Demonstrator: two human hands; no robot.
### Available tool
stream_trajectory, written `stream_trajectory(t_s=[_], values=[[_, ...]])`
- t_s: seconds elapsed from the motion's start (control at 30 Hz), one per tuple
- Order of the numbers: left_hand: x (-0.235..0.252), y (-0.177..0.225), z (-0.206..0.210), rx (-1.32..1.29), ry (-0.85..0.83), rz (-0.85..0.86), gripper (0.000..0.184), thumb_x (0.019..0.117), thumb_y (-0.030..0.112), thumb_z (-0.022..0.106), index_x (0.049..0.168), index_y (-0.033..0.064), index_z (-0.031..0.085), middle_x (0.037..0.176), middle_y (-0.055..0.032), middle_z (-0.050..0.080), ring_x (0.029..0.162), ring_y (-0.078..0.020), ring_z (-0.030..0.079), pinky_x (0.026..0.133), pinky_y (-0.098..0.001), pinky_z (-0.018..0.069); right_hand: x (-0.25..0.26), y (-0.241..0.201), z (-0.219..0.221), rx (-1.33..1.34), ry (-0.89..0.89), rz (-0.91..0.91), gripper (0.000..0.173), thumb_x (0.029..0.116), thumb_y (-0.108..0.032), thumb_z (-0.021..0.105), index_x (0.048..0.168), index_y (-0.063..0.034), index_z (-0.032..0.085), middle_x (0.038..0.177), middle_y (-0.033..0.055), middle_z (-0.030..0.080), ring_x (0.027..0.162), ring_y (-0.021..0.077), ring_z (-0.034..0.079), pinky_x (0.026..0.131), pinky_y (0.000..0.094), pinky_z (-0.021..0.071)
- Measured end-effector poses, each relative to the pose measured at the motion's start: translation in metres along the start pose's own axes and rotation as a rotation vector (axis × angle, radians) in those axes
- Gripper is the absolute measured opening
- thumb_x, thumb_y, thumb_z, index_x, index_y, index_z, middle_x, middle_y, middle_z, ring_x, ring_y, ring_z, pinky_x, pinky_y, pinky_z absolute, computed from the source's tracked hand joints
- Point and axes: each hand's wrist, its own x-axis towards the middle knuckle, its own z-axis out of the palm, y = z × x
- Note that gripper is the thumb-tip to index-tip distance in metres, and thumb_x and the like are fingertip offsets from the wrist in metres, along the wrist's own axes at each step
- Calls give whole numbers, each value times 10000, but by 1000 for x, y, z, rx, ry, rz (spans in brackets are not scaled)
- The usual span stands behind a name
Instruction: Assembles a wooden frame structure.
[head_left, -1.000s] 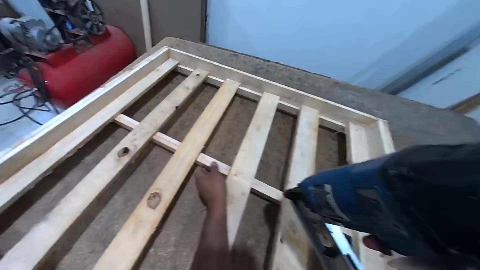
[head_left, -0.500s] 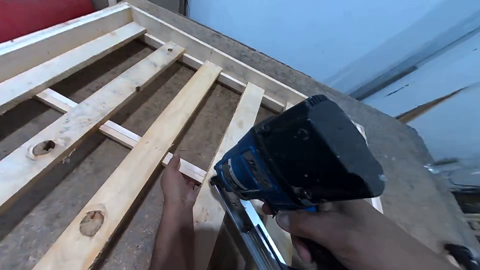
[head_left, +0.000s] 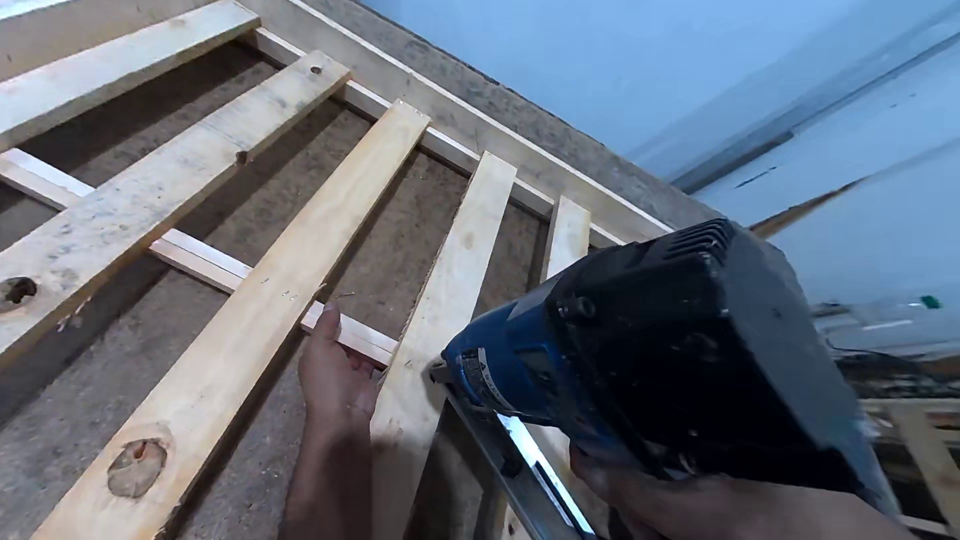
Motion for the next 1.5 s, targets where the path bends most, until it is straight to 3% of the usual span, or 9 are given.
stream_trajectory(t_s=[0.2,0.3,0.53,0.87,1.0,1.13,1.33,1.43,1.5], values=[[-3,1,1,15,-8,-13,508,1022,470,560,1349,84,505,1143,-138,627,1001,-271,669,852,-495,580,-3,1,-1,-19,-22,-6,179,944,-248,716,1076,-127,717,811,-69,701,648,29,658,609,220,587],[-3,-1,1,36,-1,-5,506,1020,463,567,1359,94,501,1148,-145,625,1011,-275,664,851,-495,578,-4,3,3,-98,34,1,167,920,-285,722,992,-135,706,744,-37,678,607,64,648,563,270,568],[-6,-4,2,65,-15,45,444,1011,433,581,1307,107,520,1092,-110,621,947,-238,663,813,-479,581,-50,27,-19,90,111,14,141,910,-209,730,1033,-143,715,825,-65,718,652,55,676,589,252,599],[-9,-9,6,97,23,108,317,994,440,601,1128,156,557,902,-30,591,736,-155,614,663,-368,557,-77,92,-48,255,160,112,196,900,-127,696,1092,-149,723,961,59,765,567,142,666,501,293,582],[-11,-7,5,126,33,100,377,991,469,598,1203,160,556,980,-48,606,818,-179,635,726,-403,566,-75,98,-51,220,140,114,186,918,-181,694,1100,-152,716,957,53,763,558,139,662,490,296,577],[-11,-7,8,130,55,109,349,983,470,605,1145,166,547,913,-38,588,753,-163,617,677,-385,559,-75,99,-53,153,130,141,132,913,-245,711,1017,-163,727,822,23,727,548,138,652,493,303,580],[-11,-5,7,162,65,102,414,980,483,602,1229,158,543,1014,-61,618,852,-196,653,736,-428,575,-79,94,-51,150,126,199,191,921,-166,693,1107,-143,728,828,6,746,581,113,672,539,279,590],[-11,-5,7,161,69,102,410,979,497,598,1212,165,543,989,-60,617,828,-197,651,707,-424,573,-80,97,-54,139,123,188,172,926,-171,708,1094,-134,712,904,15,757,604,121,680,547,291,597],[-11,-5,8,162,55,103,427,984,499,594,1243,163,537,1016,-68,617,861,-208,657,730,-441,577,-83,96,-55,118,140,198,144,917,-191,723,1048,-130,715,839,-8,734,603,105,672,554,287,596]])
